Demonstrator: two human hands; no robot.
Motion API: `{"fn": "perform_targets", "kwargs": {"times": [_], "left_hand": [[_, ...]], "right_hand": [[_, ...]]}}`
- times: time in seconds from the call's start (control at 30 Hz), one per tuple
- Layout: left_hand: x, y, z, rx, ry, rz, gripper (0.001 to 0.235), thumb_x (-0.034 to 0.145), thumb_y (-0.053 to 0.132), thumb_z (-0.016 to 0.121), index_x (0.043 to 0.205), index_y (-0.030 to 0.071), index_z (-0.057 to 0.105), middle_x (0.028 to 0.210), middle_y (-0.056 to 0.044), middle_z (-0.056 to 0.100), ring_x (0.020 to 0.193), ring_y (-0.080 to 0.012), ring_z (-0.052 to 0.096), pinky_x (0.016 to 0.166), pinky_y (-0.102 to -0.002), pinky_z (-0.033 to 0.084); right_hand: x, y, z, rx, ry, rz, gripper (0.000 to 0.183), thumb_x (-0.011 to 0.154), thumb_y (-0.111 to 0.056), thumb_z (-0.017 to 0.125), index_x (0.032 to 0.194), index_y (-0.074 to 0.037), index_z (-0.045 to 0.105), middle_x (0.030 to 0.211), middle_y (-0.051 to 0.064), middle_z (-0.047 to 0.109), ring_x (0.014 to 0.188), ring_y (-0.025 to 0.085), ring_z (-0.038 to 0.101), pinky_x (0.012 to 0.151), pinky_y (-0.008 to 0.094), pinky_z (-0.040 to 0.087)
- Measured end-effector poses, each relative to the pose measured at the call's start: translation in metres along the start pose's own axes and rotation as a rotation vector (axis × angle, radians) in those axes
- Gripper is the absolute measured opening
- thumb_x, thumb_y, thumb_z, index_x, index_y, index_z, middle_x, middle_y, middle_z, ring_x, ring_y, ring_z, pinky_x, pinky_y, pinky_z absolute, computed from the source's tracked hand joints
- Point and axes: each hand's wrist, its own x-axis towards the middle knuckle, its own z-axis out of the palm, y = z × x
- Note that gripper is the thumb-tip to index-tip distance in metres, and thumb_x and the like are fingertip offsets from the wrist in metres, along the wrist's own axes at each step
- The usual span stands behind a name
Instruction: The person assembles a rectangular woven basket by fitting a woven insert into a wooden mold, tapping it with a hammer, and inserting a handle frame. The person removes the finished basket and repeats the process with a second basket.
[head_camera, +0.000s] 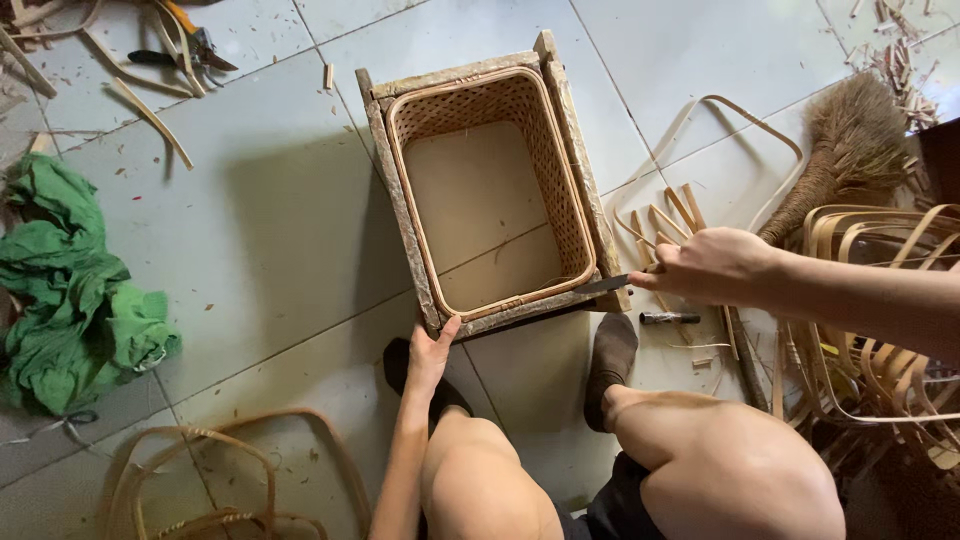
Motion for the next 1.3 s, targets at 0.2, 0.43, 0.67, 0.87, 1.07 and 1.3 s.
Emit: {"fn": "perform_targets", "kwargs": {"times": [0.2,0.43,0.67,0.87,1.07,1.3], "left_hand": [[0.002,-0.008,0.002,-0.019,-0.001,0.042,0.065,0.094,0.041,0.072,0.140,-0.002,0.053,0.132,-0.010,0.065,0.119,-0.0175,0.059,0.107,-0.032,0.043],[0.005,-0.035,0.000,-0.024,-0.026,0.003,0.063,0.098,0.044,0.066,0.139,-0.001,0.051,0.132,-0.008,0.064,0.121,-0.0158,0.058,0.106,-0.031,0.045],[0.005,-0.038,0.003,0.103,0.042,-0.096,0.061,0.098,0.045,0.066,0.134,-0.003,0.059,0.126,-0.014,0.071,0.115,-0.0210,0.064,0.104,-0.034,0.048],[0.005,-0.024,0.003,0.052,0.005,0.059,0.069,0.099,0.045,0.063,0.147,-0.001,0.045,0.139,-0.014,0.061,0.127,-0.0211,0.057,0.108,-0.033,0.042],[0.003,-0.015,0.003,0.090,0.017,0.051,0.068,0.094,0.040,0.071,0.145,-0.001,0.049,0.132,-0.015,0.067,0.120,-0.0219,0.063,0.106,-0.034,0.047],[0.003,-0.015,0.002,-0.003,-0.038,-0.014,0.062,0.095,0.036,0.073,0.139,-0.003,0.055,0.127,-0.013,0.070,0.113,-0.0199,0.064,0.102,-0.034,0.050]], "right_hand": [[0.000,-0.009,-0.021,0.149,0.006,0.045,0.060,0.107,-0.016,0.042,0.162,-0.024,0.021,0.084,0.014,0.066,0.056,0.016,0.062,0.045,0.030,0.056],[0.051,-0.033,-0.070,0.487,0.205,-0.153,0.072,0.098,-0.033,0.060,0.160,-0.019,0.027,0.077,0.012,0.069,0.056,0.022,0.068,0.045,0.038,0.056],[0.077,-0.052,-0.083,0.678,0.309,-0.132,0.063,0.096,-0.029,0.061,0.154,-0.017,0.039,0.083,0.020,0.072,0.070,0.037,0.072,0.060,0.050,0.058],[0.090,-0.059,-0.092,0.664,0.284,-0.081,0.054,0.092,-0.020,0.060,0.143,-0.008,0.048,0.085,0.021,0.070,0.069,0.038,0.072,0.056,0.051,0.058],[0.102,-0.074,-0.107,0.360,0.117,0.007,0.036,0.096,-0.016,0.059,0.118,0.011,0.052,0.083,0.017,0.073,0.073,0.030,0.074,0.056,0.041,0.058],[0.091,-0.094,-0.098,-0.005,0.282,0.071,0.050,0.086,-0.016,0.066,0.122,0.015,0.052,0.086,0.015,0.071,0.074,0.022,0.070,0.052,0.031,0.055]]}}
